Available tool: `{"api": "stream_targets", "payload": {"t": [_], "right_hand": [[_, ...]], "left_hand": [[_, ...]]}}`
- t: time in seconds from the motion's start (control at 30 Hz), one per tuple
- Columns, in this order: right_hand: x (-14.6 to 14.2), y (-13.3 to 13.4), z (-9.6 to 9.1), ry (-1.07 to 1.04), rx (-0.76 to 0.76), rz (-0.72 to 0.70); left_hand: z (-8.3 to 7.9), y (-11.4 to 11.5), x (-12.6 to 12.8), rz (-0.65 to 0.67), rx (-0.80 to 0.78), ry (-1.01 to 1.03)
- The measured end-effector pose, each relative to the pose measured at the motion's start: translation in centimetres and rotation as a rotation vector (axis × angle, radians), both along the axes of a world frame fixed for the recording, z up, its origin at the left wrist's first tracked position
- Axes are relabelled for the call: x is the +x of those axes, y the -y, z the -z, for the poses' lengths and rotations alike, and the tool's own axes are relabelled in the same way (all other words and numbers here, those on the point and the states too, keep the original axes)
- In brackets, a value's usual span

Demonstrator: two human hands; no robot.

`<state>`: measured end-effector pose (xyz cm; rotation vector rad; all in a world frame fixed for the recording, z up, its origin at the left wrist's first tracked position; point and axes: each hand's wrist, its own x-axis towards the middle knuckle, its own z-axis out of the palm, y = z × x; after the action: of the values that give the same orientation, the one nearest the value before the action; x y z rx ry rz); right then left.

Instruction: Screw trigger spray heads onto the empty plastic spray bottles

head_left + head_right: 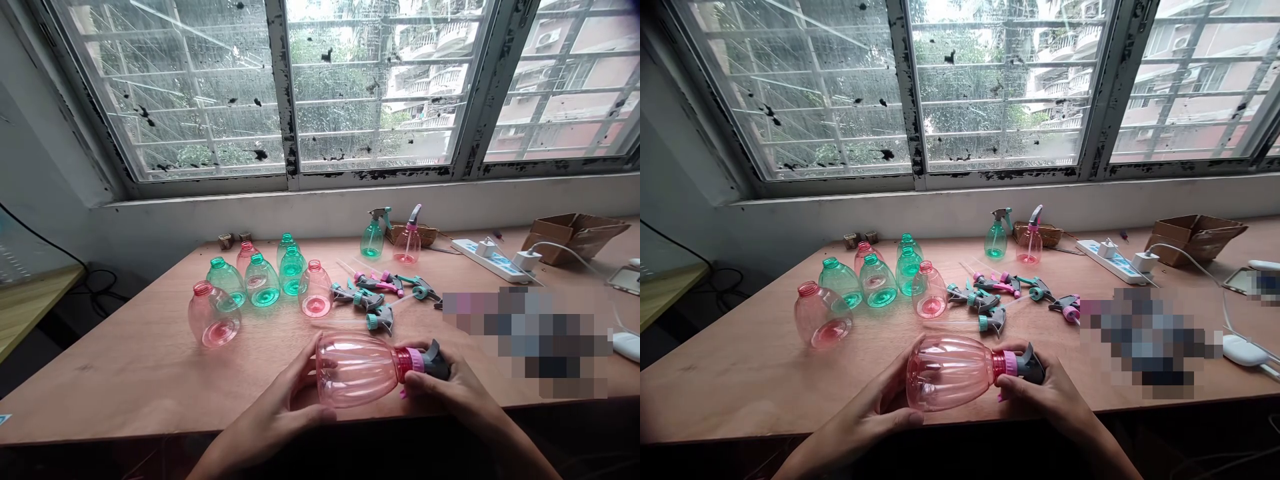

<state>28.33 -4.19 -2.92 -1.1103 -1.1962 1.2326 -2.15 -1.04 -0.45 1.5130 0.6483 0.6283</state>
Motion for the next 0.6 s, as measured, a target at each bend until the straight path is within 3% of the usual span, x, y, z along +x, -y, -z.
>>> {"api": "stream_targets", "payload": {"t": [0.13, 0.4, 0.6], "right_hand": [[0.25, -0.10, 0.25, 0.031, -0.008, -0.017], [0.47, -0.22, 0.32, 0.099, -0.014, -0.079], [0.04, 0.02, -0.02, 0.056, -0.023, -0.046]], "left_hand": [[-0.12, 0.06, -0.16, -0.023, 0.047, -0.035], [-0.69, 0.25, 0.08, -0.027, -0.040, -0.037], [0.11, 0.05, -0.34, -0.012, 0.081, -0.057]]}}
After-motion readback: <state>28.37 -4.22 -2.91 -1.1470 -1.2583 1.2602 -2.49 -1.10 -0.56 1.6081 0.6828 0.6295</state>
